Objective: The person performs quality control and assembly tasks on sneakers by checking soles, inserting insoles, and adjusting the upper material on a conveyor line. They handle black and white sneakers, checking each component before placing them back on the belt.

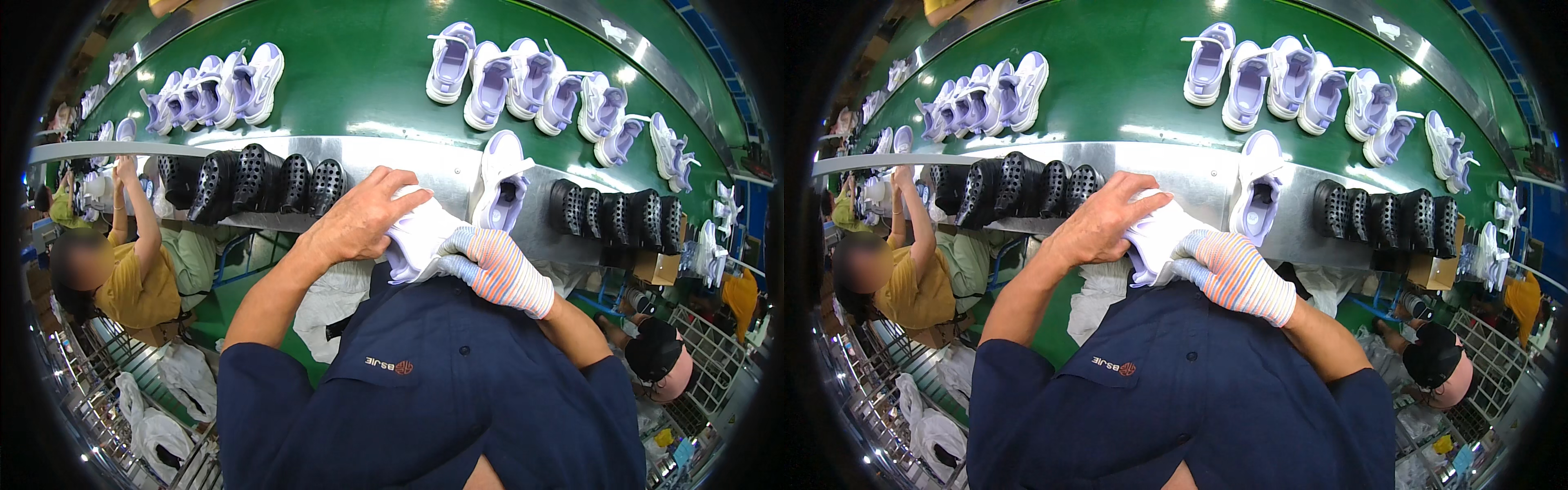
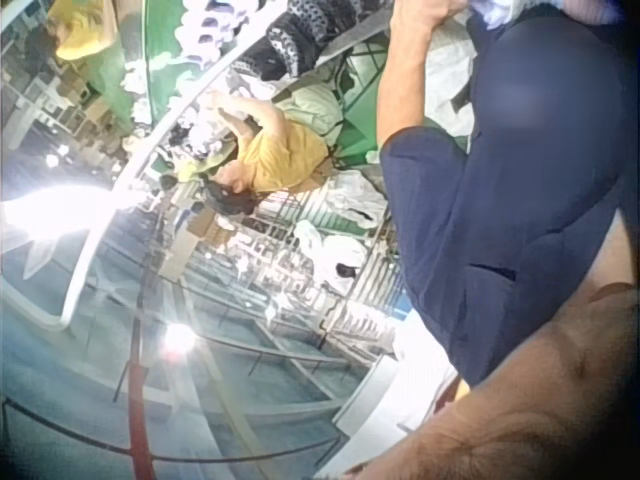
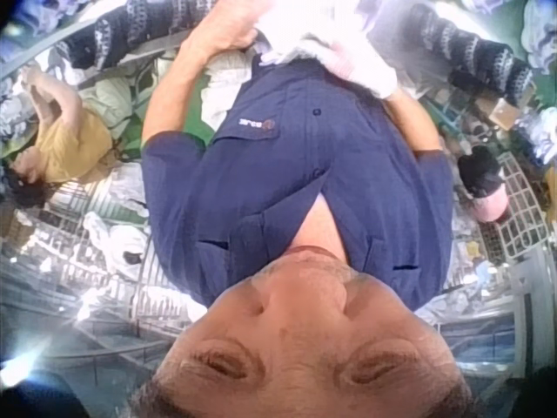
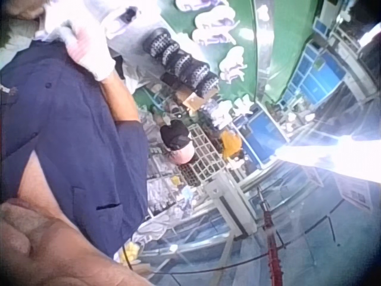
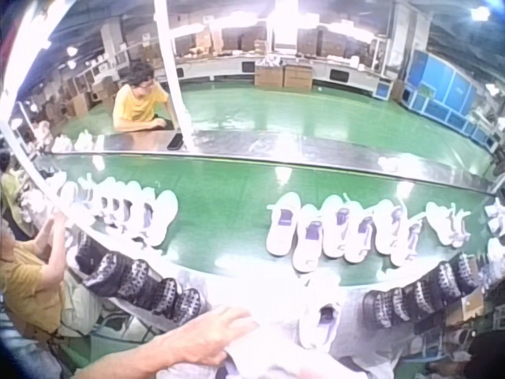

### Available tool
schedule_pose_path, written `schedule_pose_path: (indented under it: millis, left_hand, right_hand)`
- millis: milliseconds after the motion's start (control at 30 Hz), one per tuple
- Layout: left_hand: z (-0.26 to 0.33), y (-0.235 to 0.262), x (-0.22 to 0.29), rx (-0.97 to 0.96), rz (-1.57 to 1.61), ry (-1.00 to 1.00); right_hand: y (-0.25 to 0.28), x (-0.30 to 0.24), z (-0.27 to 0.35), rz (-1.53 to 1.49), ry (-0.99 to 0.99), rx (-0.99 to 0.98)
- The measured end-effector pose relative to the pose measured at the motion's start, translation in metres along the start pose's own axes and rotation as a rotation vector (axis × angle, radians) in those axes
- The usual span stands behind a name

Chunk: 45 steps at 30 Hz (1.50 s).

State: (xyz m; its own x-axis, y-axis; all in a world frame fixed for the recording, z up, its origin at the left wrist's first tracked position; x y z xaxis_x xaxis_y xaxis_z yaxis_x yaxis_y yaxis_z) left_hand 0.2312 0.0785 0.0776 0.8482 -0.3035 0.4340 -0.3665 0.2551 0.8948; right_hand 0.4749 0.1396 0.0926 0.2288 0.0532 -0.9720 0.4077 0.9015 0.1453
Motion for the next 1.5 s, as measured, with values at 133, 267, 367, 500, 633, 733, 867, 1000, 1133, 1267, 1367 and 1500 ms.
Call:
schedule_pose_path:
  millis: [133, 267, 367, 500, 633, 733, 867, 1000, 1133, 1267, 1367, 1500]
  left_hand:
    - [-0.004, 0.004, 0.006, 0.016, -0.034, -0.034]
    - [-0.006, 0.005, 0.009, 0.013, -0.056, -0.05]
    - [-0.007, 0.007, 0.012, 0.011, -0.057, -0.056]
    - [-0.01, 0.004, 0.012, 0.011, -0.055, -0.066]
    - [-0.012, 0.001, 0.014, -0.009, -0.023, -0.062]
    - [-0.011, -0.001, 0.016, -0.014, 0.024, -0.03]
    - [-0.007, -0.006, 0.017, -0.034, 0.048, 0.074]
    - [0.003, -0.015, 0.019, -0.017, 0.067, 0.246]
    - [0.017, -0.058, 0.007, 0.033, 0.139, 0.586]
    - [0.016, -0.116, -0.015, 0.029, 0.338, 0.983]
    - [-0.014, -0.111, -0.007, -0.005, 0.08, 1.019]
    - [-0.048, -0.09, 0.049, 0.389, -0.354, 0.623]
  right_hand:
    - [0.001, 0.007, -0.009, 0.086, -0.002, 0.001]
    - [0.002, 0.006, -0.017, 0.11, -0.062, -0.03]
    - [0.004, 0.006, -0.022, 0.198, -0.103, -0.036]
    - [0.005, 0.014, -0.022, 0.181, -0.087, -0.051]
    - [0.007, 0.007, -0.028, 0.259, -0.191, -0.086]
    - [0.011, 0.012, -0.031, 0.278, -0.197, -0.067]
    - [0.011, 0.032, -0.027, 0.242, -0.169, -0.013]
    - [0.016, 0.03, -0.007, -0.033, -0.132, 0.329]
    - [0.041, 0.035, 0.036, -0.094, -0.156, 0.658]
    - [0.063, 0.107, 0.068, -0.009, -0.263, 1.066]
    - [0.06, 0.198, 0.07, 0.286, -0.428, 0.969]
    - [0.028, 0.195, 0.045, 0.052, -0.619, 0.861]
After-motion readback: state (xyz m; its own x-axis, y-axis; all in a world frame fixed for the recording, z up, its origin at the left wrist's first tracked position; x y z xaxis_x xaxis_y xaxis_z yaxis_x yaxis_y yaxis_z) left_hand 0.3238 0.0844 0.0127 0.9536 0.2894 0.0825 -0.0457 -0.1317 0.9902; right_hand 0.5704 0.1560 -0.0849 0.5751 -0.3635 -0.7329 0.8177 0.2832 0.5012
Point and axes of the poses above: each hand's wrist, its own z-axis away from the middle knuckle, its own y-axis out of the back of the hand, x = y × z, the point moved 1 cm from there along -z, towards the middle knuckle, and after that the axes turned 13 degrees about -z, right-handed, at the moved point
